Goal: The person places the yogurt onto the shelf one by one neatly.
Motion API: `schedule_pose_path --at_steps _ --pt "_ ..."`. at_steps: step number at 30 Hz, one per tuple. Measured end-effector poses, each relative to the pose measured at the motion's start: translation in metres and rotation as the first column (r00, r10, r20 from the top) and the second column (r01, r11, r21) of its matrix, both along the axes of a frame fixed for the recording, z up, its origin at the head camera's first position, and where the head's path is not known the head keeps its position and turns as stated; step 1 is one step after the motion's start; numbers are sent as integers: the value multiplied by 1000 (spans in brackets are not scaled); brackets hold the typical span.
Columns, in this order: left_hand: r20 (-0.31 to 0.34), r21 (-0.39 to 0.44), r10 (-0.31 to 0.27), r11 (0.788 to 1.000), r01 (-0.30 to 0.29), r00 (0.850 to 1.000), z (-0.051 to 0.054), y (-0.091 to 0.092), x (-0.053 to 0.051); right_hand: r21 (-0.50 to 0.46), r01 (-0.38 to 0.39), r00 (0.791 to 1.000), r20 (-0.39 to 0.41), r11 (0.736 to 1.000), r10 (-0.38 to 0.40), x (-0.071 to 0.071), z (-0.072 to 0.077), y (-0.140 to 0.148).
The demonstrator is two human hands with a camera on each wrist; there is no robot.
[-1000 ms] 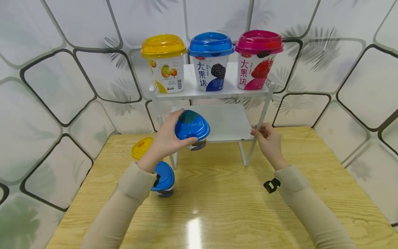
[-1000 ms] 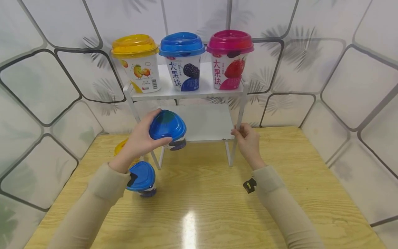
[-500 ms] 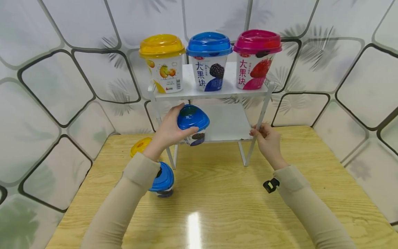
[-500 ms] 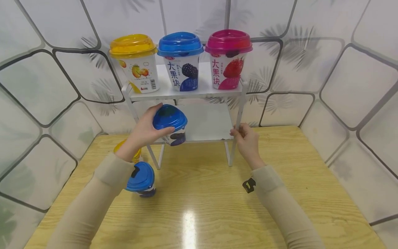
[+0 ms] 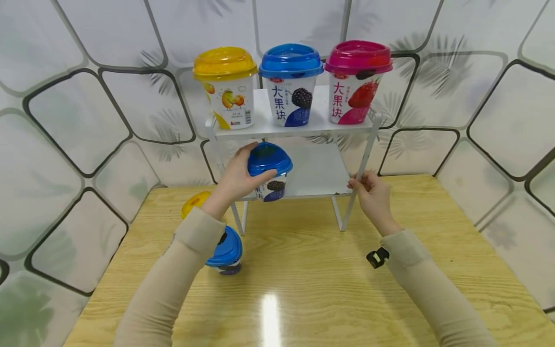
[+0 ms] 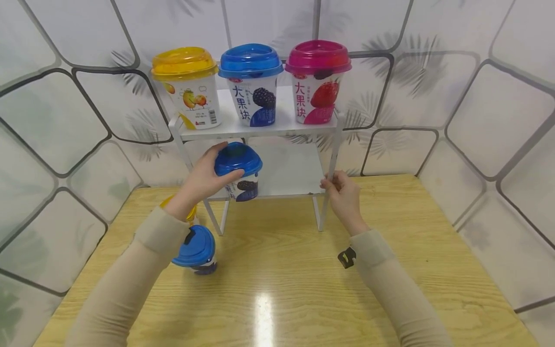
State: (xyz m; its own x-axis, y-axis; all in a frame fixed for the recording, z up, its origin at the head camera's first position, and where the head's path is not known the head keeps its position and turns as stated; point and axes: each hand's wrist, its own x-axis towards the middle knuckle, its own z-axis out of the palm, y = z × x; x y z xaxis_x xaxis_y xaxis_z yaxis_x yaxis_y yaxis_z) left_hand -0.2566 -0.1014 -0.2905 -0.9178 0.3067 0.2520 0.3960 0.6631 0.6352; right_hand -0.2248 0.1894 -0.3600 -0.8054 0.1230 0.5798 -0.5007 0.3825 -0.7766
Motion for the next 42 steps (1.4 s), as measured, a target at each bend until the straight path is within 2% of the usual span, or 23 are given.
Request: schedule_pose_path --at_steps 6,11,17,21,24,29,32,36,39,42 --pt "33 75 21 997 -24 999 -8 -4 8 4 -3 1000 -8 1000 3 0 -1 0" --pt "98 124 45 991 -57 994 -17 -3 17 -8 -5 1000 -9 1000 5 -1 -1 1" --pt "156 204 26 977 -58 987 -34 1 17 -10 0 1000 3 1000 1 -1 0 2" --pt "145 236 7 971 -41 989 -42 5 16 -4 5 1000 11 1000 -5 1 0 1" --pt "109 253 -1 967 -27 994 -46 8 13 -6 -1 1000 6 1000 1 -1 -3 1" --pt "86 280 -4 960 -20 996 -47 13 11 -21 -15 1000 -10 1000 15 -10 -14 8" --pt "83 255 5 967 -26 997 -46 17 9 -15 19 1000 -12 1000 -19 -16 -21 12" --pt "93 225 13 974 -34 996 -45 25 7 51 125 991 -44 991 -123 -17 -22 11" --pt "100 236 -4 972 -19 995 -44 32 5 103 186 981 -82 977 -178 -16 -21 10" --pt "91 252 -22 968 -2 996 -43 40 4 133 212 974 -109 968 -199 -15 -20 9"
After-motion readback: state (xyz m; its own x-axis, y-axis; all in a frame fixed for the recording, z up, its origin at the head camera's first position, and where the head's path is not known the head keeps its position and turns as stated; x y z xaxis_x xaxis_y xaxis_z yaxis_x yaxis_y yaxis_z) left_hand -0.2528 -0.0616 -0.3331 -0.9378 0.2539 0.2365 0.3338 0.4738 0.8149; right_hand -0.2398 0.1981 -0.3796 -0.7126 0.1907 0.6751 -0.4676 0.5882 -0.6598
